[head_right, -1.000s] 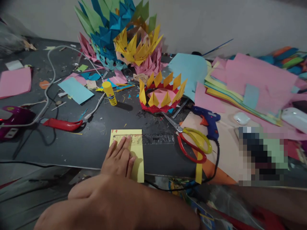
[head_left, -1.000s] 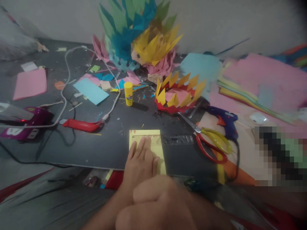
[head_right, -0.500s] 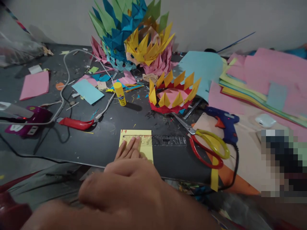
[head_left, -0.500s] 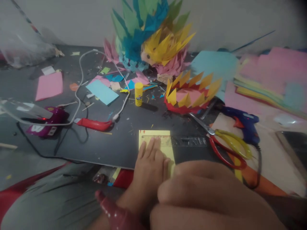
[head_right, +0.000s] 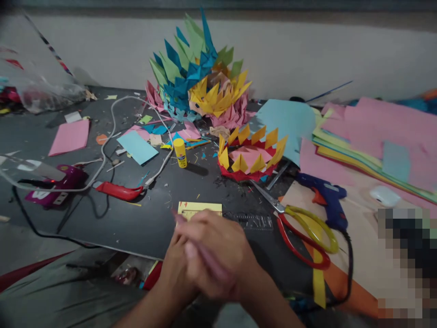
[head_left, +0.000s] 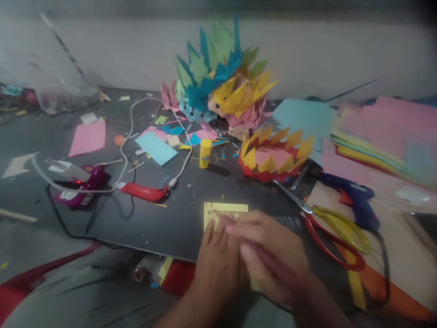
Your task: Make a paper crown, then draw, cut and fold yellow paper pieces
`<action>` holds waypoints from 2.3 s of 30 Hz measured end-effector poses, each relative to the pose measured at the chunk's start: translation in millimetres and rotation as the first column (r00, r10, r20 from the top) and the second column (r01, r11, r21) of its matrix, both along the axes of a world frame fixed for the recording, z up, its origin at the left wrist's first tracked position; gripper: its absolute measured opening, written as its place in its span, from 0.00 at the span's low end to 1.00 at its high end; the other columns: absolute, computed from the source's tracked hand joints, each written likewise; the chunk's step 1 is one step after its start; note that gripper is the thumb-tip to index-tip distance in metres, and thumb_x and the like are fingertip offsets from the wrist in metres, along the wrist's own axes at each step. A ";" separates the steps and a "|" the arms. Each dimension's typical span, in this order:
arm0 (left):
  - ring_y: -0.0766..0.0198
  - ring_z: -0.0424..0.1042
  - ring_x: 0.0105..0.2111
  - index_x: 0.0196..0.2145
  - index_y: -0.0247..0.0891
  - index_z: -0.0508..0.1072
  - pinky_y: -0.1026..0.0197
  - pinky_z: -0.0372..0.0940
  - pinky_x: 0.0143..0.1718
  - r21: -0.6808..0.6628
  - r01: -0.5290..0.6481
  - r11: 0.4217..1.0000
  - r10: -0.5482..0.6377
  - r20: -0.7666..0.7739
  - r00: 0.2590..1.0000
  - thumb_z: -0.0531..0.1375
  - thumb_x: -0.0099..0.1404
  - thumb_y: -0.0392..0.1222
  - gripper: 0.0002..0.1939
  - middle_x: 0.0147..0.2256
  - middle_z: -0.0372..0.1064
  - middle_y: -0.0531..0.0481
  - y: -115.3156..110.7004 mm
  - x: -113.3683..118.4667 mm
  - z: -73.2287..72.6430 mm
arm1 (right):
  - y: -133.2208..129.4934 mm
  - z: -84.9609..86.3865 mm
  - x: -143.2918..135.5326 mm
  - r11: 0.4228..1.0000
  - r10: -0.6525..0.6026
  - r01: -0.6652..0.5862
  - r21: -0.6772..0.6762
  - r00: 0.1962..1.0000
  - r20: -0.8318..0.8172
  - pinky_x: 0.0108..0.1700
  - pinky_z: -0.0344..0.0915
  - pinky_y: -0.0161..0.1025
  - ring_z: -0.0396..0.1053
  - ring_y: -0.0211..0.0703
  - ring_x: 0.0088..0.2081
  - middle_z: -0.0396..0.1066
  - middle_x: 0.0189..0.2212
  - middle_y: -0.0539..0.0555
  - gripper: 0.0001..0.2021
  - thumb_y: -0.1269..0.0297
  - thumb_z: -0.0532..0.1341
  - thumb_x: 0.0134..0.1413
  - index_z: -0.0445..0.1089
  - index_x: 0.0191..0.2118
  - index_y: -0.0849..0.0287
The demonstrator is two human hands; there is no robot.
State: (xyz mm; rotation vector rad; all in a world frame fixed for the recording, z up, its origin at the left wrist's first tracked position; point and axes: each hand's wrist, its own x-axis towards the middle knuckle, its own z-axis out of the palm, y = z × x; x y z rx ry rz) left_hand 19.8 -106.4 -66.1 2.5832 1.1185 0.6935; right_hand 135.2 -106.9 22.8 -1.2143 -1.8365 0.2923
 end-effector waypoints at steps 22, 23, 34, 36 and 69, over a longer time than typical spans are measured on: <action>0.55 0.70 0.44 0.36 0.33 0.69 0.50 0.64 0.44 0.054 -0.053 0.997 0.042 0.192 0.980 0.44 0.68 0.40 0.15 0.45 0.72 0.43 2.5 -1.2 9.5 | -1.1 -46.4 22.0 0.809 -0.344 0.164 -0.564 0.911 -0.228 0.40 0.66 0.31 0.69 0.37 0.34 0.73 0.32 0.48 0.08 0.64 0.55 0.55 0.71 0.34 0.54; 0.56 0.70 0.43 0.36 0.33 0.69 0.50 0.64 0.43 0.056 -0.052 0.997 0.040 0.203 0.978 0.45 0.68 0.40 0.15 0.44 0.72 0.43 2.4 -1.2 9.3 | -1.8 -46.4 21.9 0.806 -0.346 0.167 -0.568 0.912 -0.222 0.40 0.66 0.31 0.69 0.37 0.33 0.73 0.32 0.48 0.08 0.64 0.55 0.55 0.71 0.34 0.54; 0.58 0.69 0.43 0.38 0.33 0.70 0.53 0.61 0.43 0.057 -0.067 0.996 0.050 0.256 0.965 0.44 0.68 0.40 0.16 0.43 0.73 0.46 1.7 -0.6 7.4 | 4.7 -42.7 23.0 0.764 -0.395 0.211 -0.610 0.900 -0.183 0.38 0.66 0.32 0.68 0.38 0.31 0.73 0.31 0.49 0.09 0.61 0.55 0.54 0.71 0.34 0.55; 0.58 0.69 0.42 0.38 0.33 0.69 0.53 0.61 0.43 0.061 -0.068 0.996 0.050 0.255 0.966 0.44 0.68 0.41 0.16 0.43 0.73 0.46 1.6 -0.7 8.0 | 6.2 -43.0 22.6 0.760 -0.406 0.220 -0.611 0.896 -0.182 0.38 0.67 0.34 0.69 0.39 0.32 0.73 0.31 0.49 0.10 0.60 0.54 0.55 0.71 0.33 0.55; 0.57 0.72 0.41 0.34 0.35 0.68 0.53 0.62 0.44 0.064 -0.059 0.996 0.040 0.272 0.961 0.44 0.67 0.40 0.14 0.34 0.75 0.46 -0.7 -3.7 7.1 | 9.2 -53.3 20.4 0.774 -0.486 0.277 -0.570 0.836 -0.254 0.37 0.66 0.39 0.69 0.44 0.38 0.72 0.36 0.54 0.10 0.61 0.52 0.55 0.67 0.38 0.57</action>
